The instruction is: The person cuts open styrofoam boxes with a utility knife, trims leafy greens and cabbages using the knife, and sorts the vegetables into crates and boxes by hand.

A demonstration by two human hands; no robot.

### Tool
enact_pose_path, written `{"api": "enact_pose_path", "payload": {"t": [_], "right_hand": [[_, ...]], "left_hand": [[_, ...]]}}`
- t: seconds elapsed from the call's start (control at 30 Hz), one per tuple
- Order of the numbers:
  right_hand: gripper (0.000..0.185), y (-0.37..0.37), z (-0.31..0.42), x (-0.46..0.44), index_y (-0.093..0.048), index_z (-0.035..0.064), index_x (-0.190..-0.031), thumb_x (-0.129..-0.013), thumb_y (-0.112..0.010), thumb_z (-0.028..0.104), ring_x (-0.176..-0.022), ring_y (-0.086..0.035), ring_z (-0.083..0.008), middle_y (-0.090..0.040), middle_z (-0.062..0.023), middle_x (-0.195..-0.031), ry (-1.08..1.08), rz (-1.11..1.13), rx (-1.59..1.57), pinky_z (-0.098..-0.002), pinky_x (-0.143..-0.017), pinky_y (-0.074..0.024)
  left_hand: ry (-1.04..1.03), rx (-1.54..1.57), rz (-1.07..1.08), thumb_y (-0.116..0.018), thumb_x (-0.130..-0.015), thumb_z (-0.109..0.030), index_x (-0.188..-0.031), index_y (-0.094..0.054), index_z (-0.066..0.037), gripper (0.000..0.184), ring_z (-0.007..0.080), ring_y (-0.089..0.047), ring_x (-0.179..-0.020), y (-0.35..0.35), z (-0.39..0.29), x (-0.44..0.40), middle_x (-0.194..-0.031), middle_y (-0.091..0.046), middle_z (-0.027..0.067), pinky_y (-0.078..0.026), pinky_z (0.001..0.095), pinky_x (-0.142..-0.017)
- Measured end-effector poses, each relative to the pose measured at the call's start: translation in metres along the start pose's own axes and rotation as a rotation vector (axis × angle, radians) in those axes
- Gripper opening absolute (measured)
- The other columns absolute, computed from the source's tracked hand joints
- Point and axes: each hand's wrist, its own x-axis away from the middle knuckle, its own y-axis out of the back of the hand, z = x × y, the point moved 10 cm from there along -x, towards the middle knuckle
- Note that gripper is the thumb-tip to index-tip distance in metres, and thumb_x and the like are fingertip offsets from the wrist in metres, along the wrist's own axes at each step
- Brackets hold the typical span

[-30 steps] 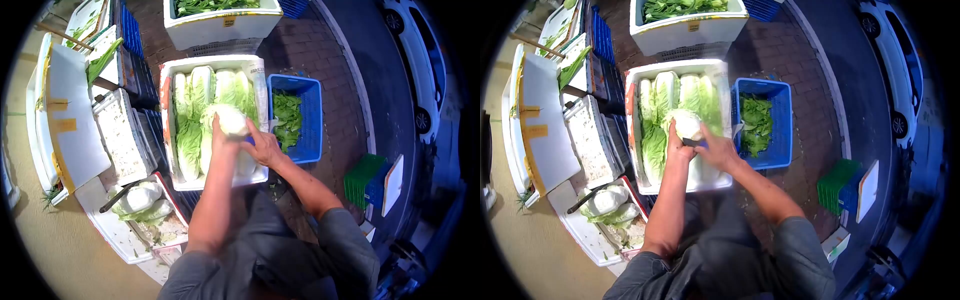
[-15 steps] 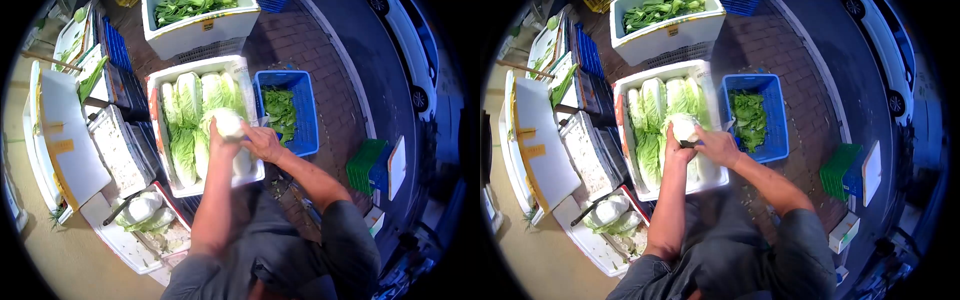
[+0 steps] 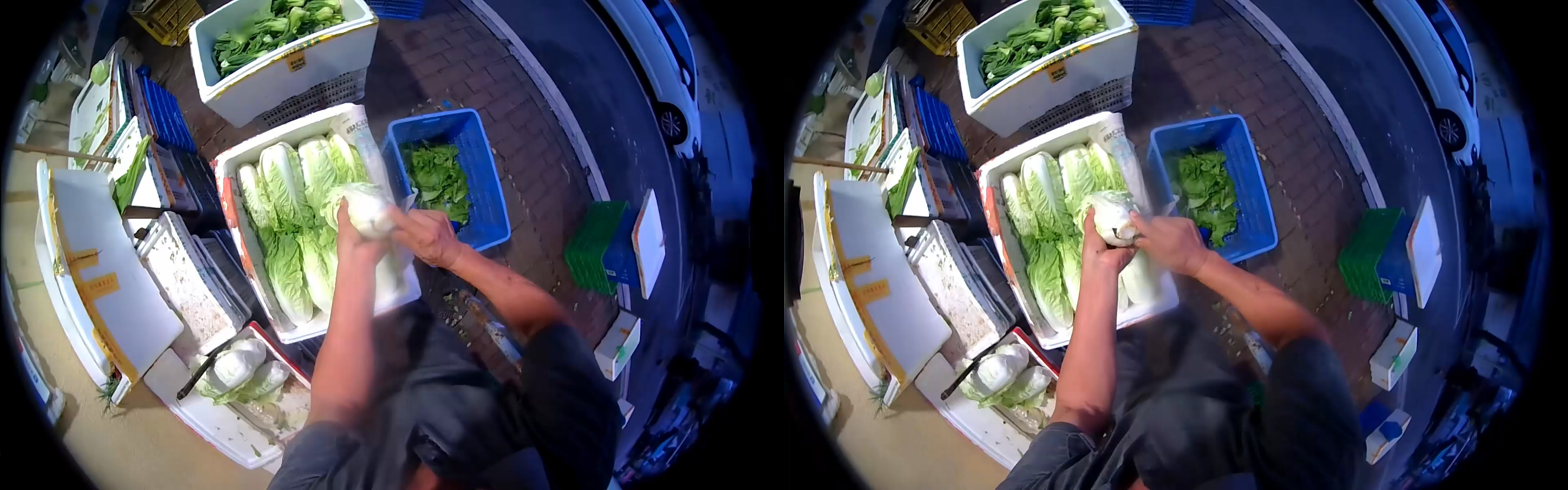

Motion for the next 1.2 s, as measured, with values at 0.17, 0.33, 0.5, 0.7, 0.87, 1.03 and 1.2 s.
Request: {"api": "enact_pose_path", "payload": {"t": [0.17,0.33,0.5,0.7,0.87,1.03,1.2], "right_hand": [[0.059,0.008,-0.019,0.012,-0.06,0.0042,-0.127,-0.072,-0.079,0.014,-0.069,-0.065,-0.0288,-0.064,-0.0099,-0.082,-0.081,-0.091,-0.044,-0.0387,-0.06,-0.051],[0.059,0.018,-0.019,0.015,-0.059,0.0004,-0.125,-0.072,-0.079,0.014,-0.067,-0.063,-0.0293,-0.062,-0.011,-0.079,-0.108,-0.213,-0.039,-0.0391,-0.059,-0.0506],[0.053,0.025,-0.036,0.01,-0.061,0.005,-0.127,-0.077,-0.075,0.017,-0.062,-0.06,-0.0287,-0.058,-0.0079,-0.074,0.06,-0.052,0.031,-0.0387,-0.057,-0.0495],[0.05,0.016,-0.048,0.033,-0.059,0.0047,-0.132,-0.083,-0.071,0.013,-0.069,-0.064,-0.0288,-0.062,-0.0126,-0.08,-0.233,-0.268,-0.179,-0.0385,-0.062,-0.0524],[0.049,0.022,-0.062,0.053,-0.059,0.0019,-0.13,-0.082,-0.069,0.007,-0.076,-0.066,-0.0336,-0.067,-0.0161,-0.093,-0.336,-0.111,-0.11,-0.0412,-0.067,-0.0537],[0.04,0.015,-0.151,0.143,-0.057,0.0059,-0.133,-0.095,-0.06,0.019,-0.062,-0.059,-0.0187,-0.06,-0.0084,-0.076,-0.654,-0.368,-0.293,-0.0371,-0.056,-0.0514],[0.038,-0.067,-0.216,0.311,-0.053,0.0179,-0.116,-0.097,-0.055,0.05,-0.045,-0.043,-0.0123,-0.051,-0.0007,-0.067,-1.731,-0.235,-0.859,-0.0345,-0.046,-0.0501]], "left_hand": [[-0.021,-0.002,-0.019,-0.045,-0.094,-0.063,-0.127,-0.061,-0.017,0.058,0.0281,-0.063,-0.106,-0.012,0.017,-0.009,-0.121,-0.066,0.0062,-0.049,0.0475,-0.092],[-0.046,-0.004,0.014,-0.044,-0.095,-0.061,-0.126,-0.061,-0.016,0.057,0.0293,-0.061,-0.109,-0.027,0.019,-0.011,-0.122,-0.065,0.006,-0.047,0.0506,-0.094],[0.003,-0.002,-0.01,-0.043,-0.095,-0.061,-0.126,-0.06,-0.018,0.055,0.0289,-0.061,-0.106,-0.025,0.027,-0.015,-0.119,-0.065,0.0057,-0.047,0.0509,-0.094],[-0.038,-0.007,0.096,-0.043,-0.095,-0.061,-0.128,-0.059,-0.016,0.058,0.0303,-0.061,-0.108,-0.026,0.033,-0.044,-0.122,-0.064,0.0084,-0.047,0.0506,-0.095],[-0.049,-0.037,0.106,-0.037,-0.1,-0.053,-0.122,-0.055,-0.011,0.051,0.0308,-0.06,-0.1,-0.041,0.054,-0.034,-0.111,-0.062,0.0104,-0.051,0.0464,-0.086],[-0.042,0.035,0.237,-0.044,-0.097,-0.057,-0.128,-0.058,-0.012,0.056,0.0347,-0.062,-0.108,-0.034,0.064,-0.057,-0.122,-0.065,0.0106,-0.051,0.0529,-0.093],[-0.202,0.045,0.28,-0.048,-0.101,-0.039,-0.13,-0.052,-0.007,0.043,0.029,-0.063,-0.105,-0.041,0.046,-0.022,-0.116,-0.065,0.0119,-0.053,0.0459,-0.091]]}}
